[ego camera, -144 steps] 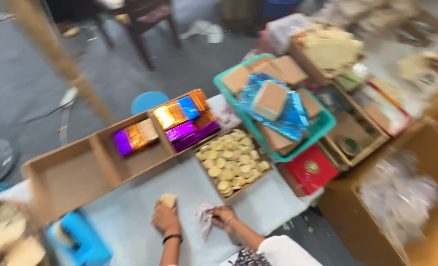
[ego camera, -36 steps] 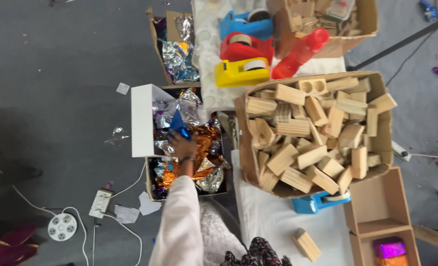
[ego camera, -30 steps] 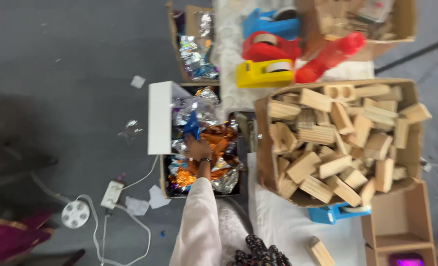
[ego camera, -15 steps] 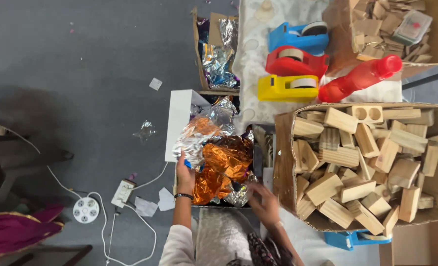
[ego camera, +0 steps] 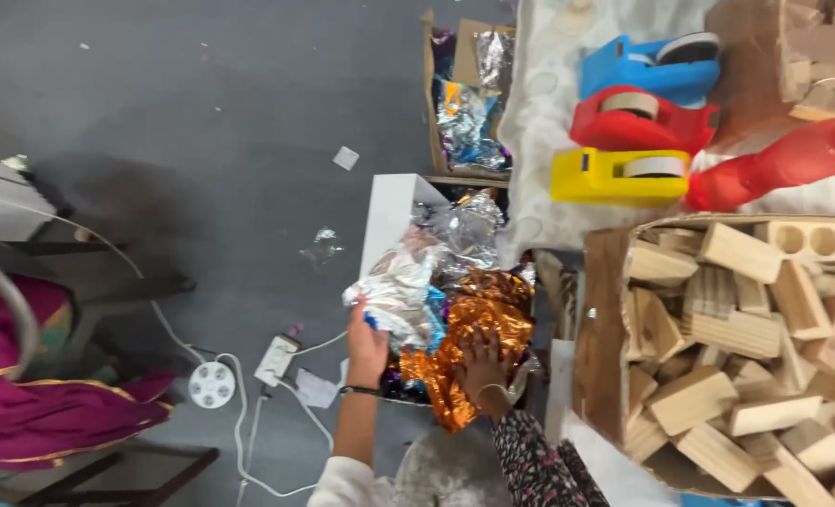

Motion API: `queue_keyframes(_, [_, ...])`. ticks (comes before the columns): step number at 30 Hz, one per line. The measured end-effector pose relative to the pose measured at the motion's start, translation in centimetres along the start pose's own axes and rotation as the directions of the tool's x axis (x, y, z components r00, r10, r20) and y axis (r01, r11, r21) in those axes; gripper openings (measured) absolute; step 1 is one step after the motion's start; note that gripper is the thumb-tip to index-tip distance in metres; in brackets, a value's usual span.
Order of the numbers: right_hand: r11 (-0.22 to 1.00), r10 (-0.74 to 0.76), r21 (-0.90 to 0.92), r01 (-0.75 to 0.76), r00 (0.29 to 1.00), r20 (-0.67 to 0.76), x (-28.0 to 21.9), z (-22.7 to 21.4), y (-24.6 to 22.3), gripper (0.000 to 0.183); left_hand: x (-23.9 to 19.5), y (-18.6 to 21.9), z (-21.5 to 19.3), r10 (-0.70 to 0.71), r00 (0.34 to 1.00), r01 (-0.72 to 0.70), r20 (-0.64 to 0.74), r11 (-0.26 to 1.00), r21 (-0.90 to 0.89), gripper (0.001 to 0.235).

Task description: Wrap bars of soap in decorative paper and metallic foil.

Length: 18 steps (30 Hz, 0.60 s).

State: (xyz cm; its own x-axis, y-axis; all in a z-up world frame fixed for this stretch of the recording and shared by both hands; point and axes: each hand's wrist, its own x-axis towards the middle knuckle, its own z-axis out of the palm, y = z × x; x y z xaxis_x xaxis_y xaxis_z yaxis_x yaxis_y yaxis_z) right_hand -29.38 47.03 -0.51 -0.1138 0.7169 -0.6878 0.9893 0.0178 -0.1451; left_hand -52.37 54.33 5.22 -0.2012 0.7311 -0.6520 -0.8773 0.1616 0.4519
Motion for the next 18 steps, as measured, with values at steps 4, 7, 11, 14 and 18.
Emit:
queue_keyframes(4, [0.996, 0.049, -0.08, -0.038, 0.988, 0.149, 0.6, -0.5, 1.1, 0.071, 2.5, 1.7, -4.4, 0.018, 1.0, -0.018, -0.002, 0.999, -0.031, 0.028])
queue_keyframes(7, [1.0, 0.025, -0.007, -0.024, 0.986, 0.167, -1.8, -2.7, 1.7, 0.07, 2.2, 5.5, -5.1, 0.058, 0.998, -0.059, 0.024, 0.996, 0.064, 0.026])
queue_keyframes(11, [0.994, -0.11, -0.023, 0.111, 0.994, 0.005, 1.5, 1.9, 5.7, 0.071, -3.4, 11.5, 1.8, 0.106, 0.993, -0.115, 0.049, 0.967, 0.228, 0.031])
queue_keyframes(14, [0.977, -0.146, 0.159, 0.141, 0.989, 0.015, 3.2, 9.1, 7.0, 0.071, -4.1, 12.6, 1.7, 0.131, 0.989, -0.144, 0.07, 0.957, 0.251, 0.033])
queue_keyframes(18, [0.9, -0.149, 0.416, 0.131, 0.989, 0.012, 6.2, 13.5, 7.1, 0.07, -5.1, 12.2, 3.6, 0.111, 0.991, -0.125, 0.079, 0.971, 0.202, 0.036])
